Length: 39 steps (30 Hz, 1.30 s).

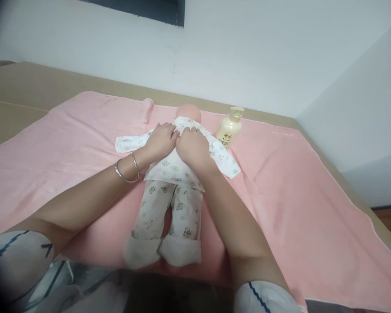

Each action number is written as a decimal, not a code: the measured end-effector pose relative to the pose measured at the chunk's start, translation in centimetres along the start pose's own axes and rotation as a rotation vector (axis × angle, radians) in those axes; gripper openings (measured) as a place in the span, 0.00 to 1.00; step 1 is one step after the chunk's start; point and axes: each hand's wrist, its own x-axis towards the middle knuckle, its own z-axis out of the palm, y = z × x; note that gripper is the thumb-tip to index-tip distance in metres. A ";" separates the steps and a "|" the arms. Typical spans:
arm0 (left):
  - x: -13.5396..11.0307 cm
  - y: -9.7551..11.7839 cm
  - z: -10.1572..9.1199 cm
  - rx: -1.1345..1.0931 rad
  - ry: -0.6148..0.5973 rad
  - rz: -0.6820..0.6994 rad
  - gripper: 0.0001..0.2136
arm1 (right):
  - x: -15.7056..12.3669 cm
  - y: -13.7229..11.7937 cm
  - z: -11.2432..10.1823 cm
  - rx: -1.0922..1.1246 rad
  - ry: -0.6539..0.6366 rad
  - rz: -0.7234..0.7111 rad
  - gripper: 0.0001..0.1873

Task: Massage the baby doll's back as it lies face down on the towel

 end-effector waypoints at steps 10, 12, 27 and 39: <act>0.1 0.5 -0.8 -0.112 -0.067 -0.025 0.17 | 0.9 1.4 0.1 0.035 0.009 -0.022 0.30; 0.7 -0.3 -0.4 -0.138 -0.062 0.002 0.18 | 0.2 0.7 -0.2 -0.028 0.002 -0.020 0.28; -0.7 1.9 -1.8 -0.085 -0.133 -0.071 0.18 | 2.7 3.6 1.2 0.203 0.060 -0.067 0.28; 1.5 -1.7 2.3 -0.198 0.071 0.043 0.21 | -0.5 0.2 -0.9 -0.126 0.015 0.009 0.26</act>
